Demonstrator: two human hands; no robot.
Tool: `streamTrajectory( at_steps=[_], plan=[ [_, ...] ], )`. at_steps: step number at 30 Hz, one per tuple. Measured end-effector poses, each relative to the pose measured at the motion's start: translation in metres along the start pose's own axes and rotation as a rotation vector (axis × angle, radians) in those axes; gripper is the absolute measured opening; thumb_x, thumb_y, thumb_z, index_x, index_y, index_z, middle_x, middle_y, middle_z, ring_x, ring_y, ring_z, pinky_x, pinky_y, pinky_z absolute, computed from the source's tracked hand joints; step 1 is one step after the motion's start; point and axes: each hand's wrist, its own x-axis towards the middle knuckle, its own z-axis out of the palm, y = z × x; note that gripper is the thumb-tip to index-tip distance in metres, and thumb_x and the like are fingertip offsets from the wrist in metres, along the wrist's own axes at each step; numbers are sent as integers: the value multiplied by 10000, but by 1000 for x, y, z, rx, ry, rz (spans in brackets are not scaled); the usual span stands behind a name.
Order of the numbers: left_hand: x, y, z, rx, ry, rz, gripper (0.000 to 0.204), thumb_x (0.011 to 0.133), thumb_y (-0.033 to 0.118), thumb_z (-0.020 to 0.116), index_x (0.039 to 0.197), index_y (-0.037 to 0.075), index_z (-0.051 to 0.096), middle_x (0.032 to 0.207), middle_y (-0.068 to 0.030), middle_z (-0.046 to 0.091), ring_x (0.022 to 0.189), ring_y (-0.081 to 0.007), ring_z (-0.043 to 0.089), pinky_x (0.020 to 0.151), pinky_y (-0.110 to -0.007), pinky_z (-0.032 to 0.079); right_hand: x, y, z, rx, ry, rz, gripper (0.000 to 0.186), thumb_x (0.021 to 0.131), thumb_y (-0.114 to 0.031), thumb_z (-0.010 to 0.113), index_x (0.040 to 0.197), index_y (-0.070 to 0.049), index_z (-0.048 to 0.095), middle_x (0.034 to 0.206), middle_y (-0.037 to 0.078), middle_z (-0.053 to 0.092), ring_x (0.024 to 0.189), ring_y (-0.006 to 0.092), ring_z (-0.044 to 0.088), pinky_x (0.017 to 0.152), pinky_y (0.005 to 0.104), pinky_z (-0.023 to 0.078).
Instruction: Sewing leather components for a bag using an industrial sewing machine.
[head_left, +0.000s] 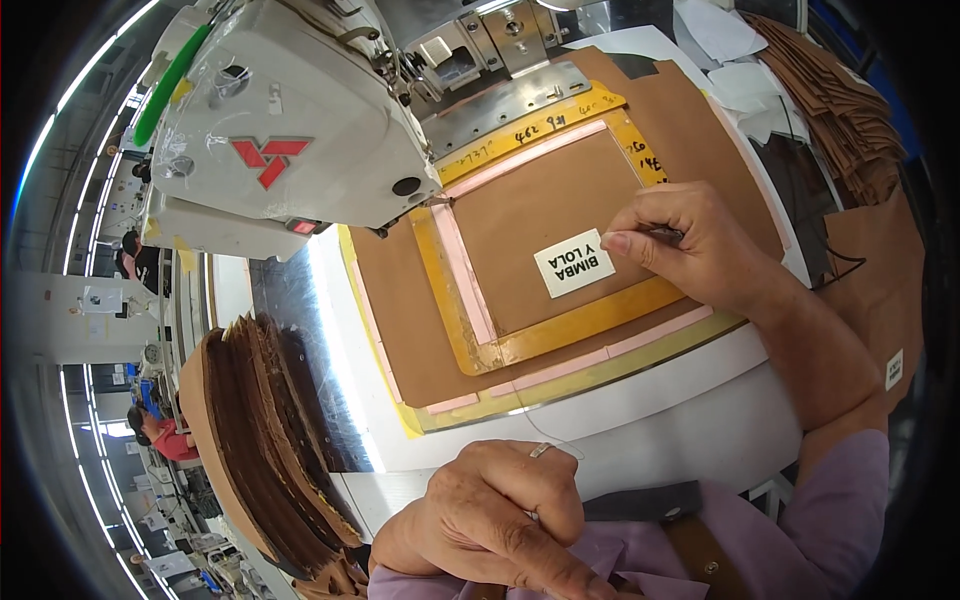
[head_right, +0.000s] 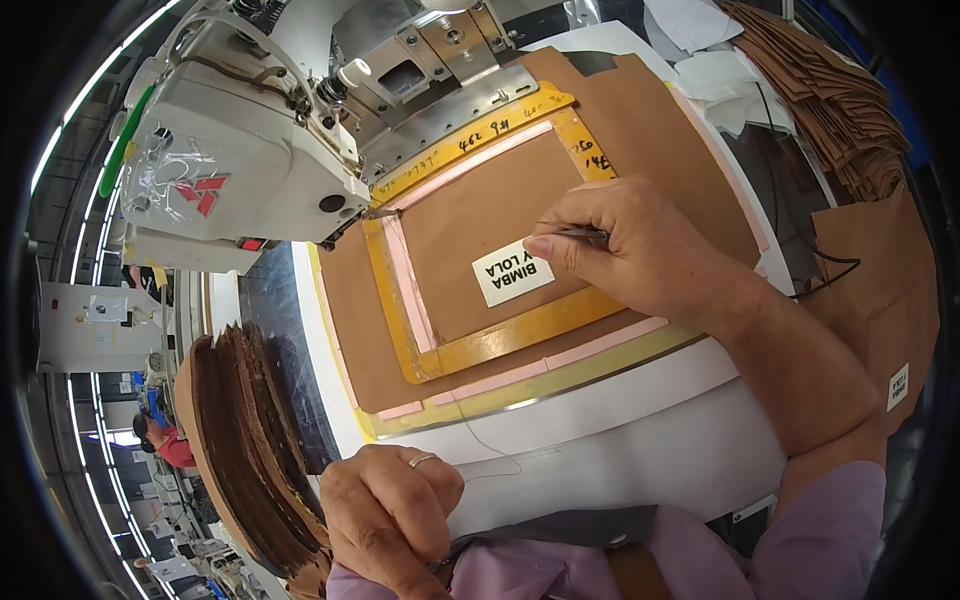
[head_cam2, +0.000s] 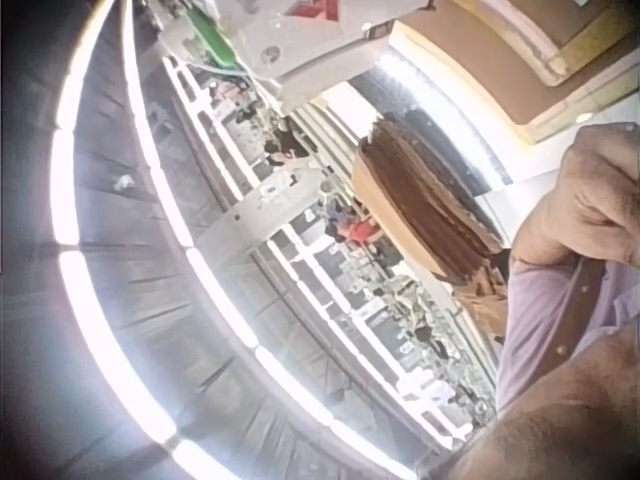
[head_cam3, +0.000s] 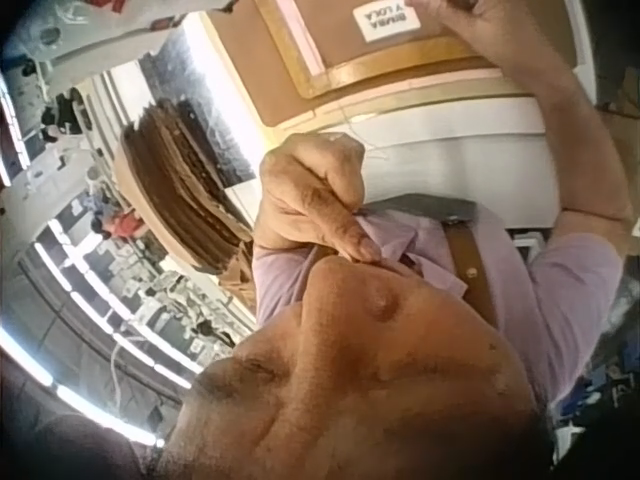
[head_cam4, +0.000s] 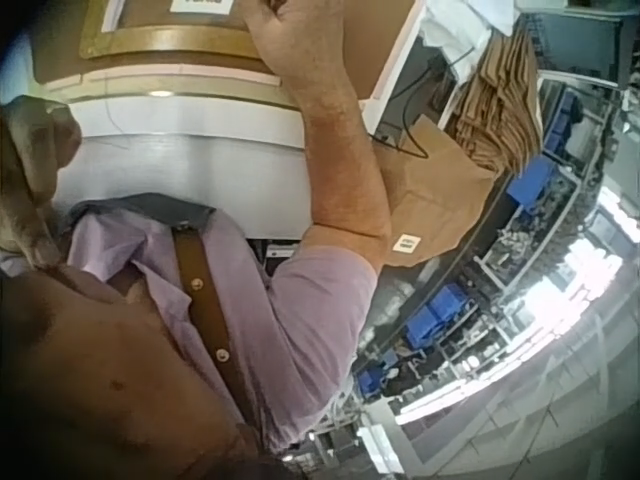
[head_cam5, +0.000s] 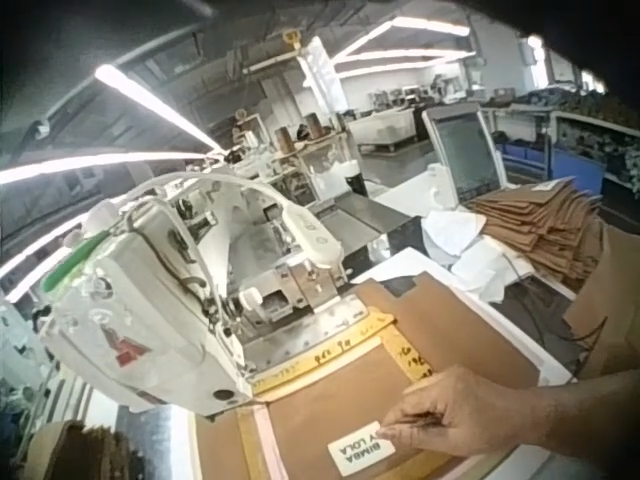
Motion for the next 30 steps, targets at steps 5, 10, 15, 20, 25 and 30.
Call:
streamTrajectory(
  at_steps=[5, 10, 15, 20, 25, 30],
  plan=[
    [-1, 7, -15, -6, -76, -45, 148, 714, 172, 846, 770, 52, 780, 595, 14, 497, 504, -115, 412, 463, -277, 268, 2, -7, -1, -60, -4, 5, 164, 910, -133, 689, 891, 30, 697, 718, 65, 623, 640, 98, 538, 586, 263, 437],
    [-2, 9, -34, 389, 269, -132, 149, 761, 140, 826, 887, 69, 792, 556, 48, 466, 525, -78, 420, 483, -254, 293, 3, -6, 0, -102, -21, 11, 157, 911, -126, 683, 898, 29, 699, 723, 62, 622, 632, 94, 518, 574, 263, 423],
    [20, -18, -93, 883, 975, -447, 179, 788, 136, 802, 887, -7, 760, 571, 93, 440, 539, -14, 322, 496, -221, 237, 5, -6, 2, -177, 20, -41, 164, 921, -128, 670, 888, 31, 692, 710, 55, 611, 630, 79, 494, 564, 254, 400],
    [25, -42, -131, 1119, 985, -332, 187, 787, 168, 803, 873, 6, 769, 538, 96, 409, 512, -26, 328, 482, -226, 263, 7, -3, 4, -191, 23, 3, 176, 924, -131, 670, 891, 41, 686, 707, 37, 605, 626, 69, 488, 563, 248, 391],
    [32, -56, -127, 1160, 1030, -341, 188, 744, 284, 782, 791, 102, 784, 478, -9, 553, 468, -148, 542, 507, -316, 423, 4, -5, 3, -200, 30, 53, 189, 927, -144, 668, 894, 41, 688, 719, 28, 607, 649, 69, 495, 586, 243, 395],
    [36, -61, -129, 1195, 1039, -360, 137, 730, 260, 766, 731, 123, 774, 520, -19, 614, 492, -190, 584, 569, -323, 450, 6, -5, 5, -225, 31, 62, 187, 927, -155, 669, 899, 28, 698, 773, 42, 640, 721, 81, 529, 657, 249, 422]
  ],
)
